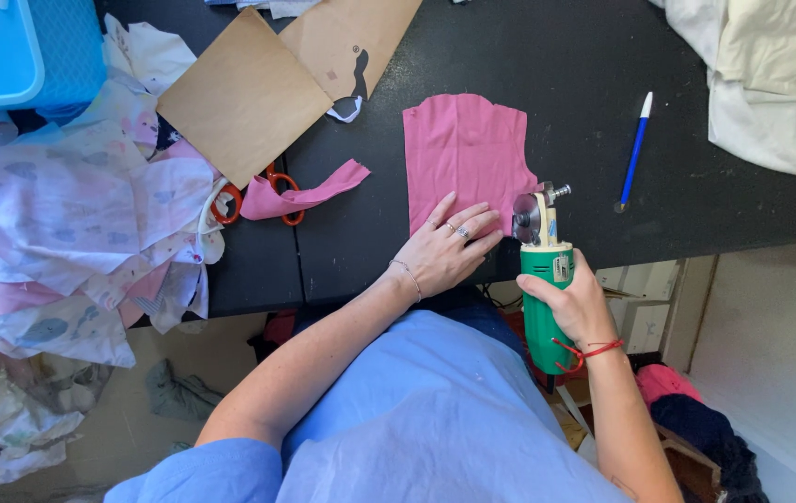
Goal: Tracing patterns onto fabric and cutting them out using an electric rotary cutter.
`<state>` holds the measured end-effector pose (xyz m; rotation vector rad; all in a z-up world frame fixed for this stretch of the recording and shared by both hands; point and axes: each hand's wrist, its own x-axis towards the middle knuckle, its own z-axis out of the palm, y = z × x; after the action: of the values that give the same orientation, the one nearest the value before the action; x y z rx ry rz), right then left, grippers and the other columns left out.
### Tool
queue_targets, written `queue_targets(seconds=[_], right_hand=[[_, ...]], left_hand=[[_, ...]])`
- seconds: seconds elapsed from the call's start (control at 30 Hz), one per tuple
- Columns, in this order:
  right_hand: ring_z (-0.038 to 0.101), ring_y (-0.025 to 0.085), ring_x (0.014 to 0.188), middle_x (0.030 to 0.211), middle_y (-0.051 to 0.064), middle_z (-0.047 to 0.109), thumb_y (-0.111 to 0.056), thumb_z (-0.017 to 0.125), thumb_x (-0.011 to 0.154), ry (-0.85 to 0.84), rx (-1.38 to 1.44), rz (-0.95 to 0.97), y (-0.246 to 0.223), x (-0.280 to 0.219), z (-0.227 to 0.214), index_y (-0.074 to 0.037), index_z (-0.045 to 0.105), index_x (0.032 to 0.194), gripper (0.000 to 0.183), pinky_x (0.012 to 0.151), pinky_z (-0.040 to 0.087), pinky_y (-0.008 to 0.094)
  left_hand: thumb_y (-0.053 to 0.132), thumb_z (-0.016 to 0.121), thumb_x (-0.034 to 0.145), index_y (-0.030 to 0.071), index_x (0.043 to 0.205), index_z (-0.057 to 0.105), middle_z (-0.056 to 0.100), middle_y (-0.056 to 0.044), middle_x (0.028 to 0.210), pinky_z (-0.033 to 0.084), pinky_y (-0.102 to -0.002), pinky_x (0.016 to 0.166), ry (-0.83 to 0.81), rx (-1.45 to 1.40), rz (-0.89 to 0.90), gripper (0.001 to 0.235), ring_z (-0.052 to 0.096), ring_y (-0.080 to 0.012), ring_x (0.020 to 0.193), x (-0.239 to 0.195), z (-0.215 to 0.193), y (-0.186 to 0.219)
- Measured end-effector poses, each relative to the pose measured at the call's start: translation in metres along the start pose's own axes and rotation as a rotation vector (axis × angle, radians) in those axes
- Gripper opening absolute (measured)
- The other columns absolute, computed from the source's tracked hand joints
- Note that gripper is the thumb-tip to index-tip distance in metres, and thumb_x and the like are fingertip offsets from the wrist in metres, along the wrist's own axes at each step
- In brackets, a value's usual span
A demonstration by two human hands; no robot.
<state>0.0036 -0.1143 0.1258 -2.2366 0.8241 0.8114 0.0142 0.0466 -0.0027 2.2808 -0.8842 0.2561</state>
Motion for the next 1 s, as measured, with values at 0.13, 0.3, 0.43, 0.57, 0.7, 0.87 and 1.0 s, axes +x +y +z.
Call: queue_targets(seconds=[0.13,0.3,0.43,0.57,0.7,0.87,1.0], right_hand=[[0.046,0.037,0.105,0.096,0.018,0.053,-0.044,0.071,0.056,0.002,-0.029,-0.04,-0.006,0.01,-0.001,-0.009,0.047,0.098,0.06,0.085,0.036,0.045],[0.048,0.037,0.1,0.089,0.019,0.052,-0.041,0.072,0.058,0.021,-0.013,-0.102,-0.014,0.022,-0.004,-0.008,0.047,0.096,0.056,0.082,0.036,0.042],[0.049,0.034,0.099,0.089,0.016,0.053,-0.043,0.071,0.057,0.03,-0.026,-0.102,-0.025,0.029,-0.006,-0.009,0.048,0.094,0.055,0.081,0.037,0.041],[0.051,0.031,0.096,0.087,0.014,0.054,-0.044,0.071,0.058,0.036,-0.047,-0.125,-0.036,0.034,-0.007,-0.01,0.048,0.093,0.054,0.08,0.037,0.04],[0.051,0.032,0.095,0.085,0.015,0.053,-0.043,0.072,0.057,0.034,-0.06,-0.154,-0.04,0.042,-0.011,-0.009,0.049,0.093,0.054,0.078,0.037,0.039],[0.051,0.028,0.095,0.086,0.011,0.053,-0.045,0.071,0.058,0.035,-0.069,-0.159,-0.048,0.047,-0.012,-0.012,0.048,0.093,0.053,0.078,0.037,0.037],[0.051,0.028,0.095,0.086,0.012,0.053,-0.044,0.071,0.057,0.016,-0.084,-0.188,-0.055,0.045,-0.021,-0.011,0.049,0.091,0.052,0.08,0.037,0.037]], left_hand=[[0.025,0.057,0.079,0.017,0.113,0.048,0.042,-0.006,0.124,0.018,-0.048,0.104,0.002,-0.003,-0.005,0.035,0.036,-0.0188,0.122,-0.001,0.0,-0.001],[0.024,0.059,0.077,0.018,0.113,0.048,0.042,-0.005,0.124,0.018,-0.047,0.105,-0.011,0.002,-0.012,0.038,0.036,-0.0178,0.121,-0.001,0.001,-0.001],[0.024,0.058,0.078,0.018,0.113,0.048,0.042,-0.005,0.124,0.018,-0.048,0.104,-0.009,0.005,-0.018,0.037,0.036,-0.0179,0.122,-0.001,0.001,-0.001],[0.024,0.057,0.078,0.018,0.111,0.049,0.042,-0.005,0.124,0.019,-0.047,0.104,0.015,0.001,-0.026,0.035,0.036,-0.0175,0.121,-0.003,0.004,-0.001],[0.023,0.058,0.077,0.018,0.11,0.05,0.044,-0.006,0.121,0.019,-0.048,0.104,0.043,-0.016,-0.021,0.034,0.038,-0.0185,0.12,-0.003,0.006,-0.001],[0.023,0.056,0.076,0.018,0.108,0.051,0.047,-0.006,0.117,0.022,-0.048,0.103,0.096,-0.022,-0.018,0.032,0.041,-0.0191,0.118,-0.002,0.007,0.0],[0.022,0.05,0.081,0.018,0.106,0.052,0.049,-0.006,0.113,0.023,-0.048,0.103,0.131,0.0,-0.019,0.026,0.043,-0.0205,0.116,-0.005,0.012,0.001]])
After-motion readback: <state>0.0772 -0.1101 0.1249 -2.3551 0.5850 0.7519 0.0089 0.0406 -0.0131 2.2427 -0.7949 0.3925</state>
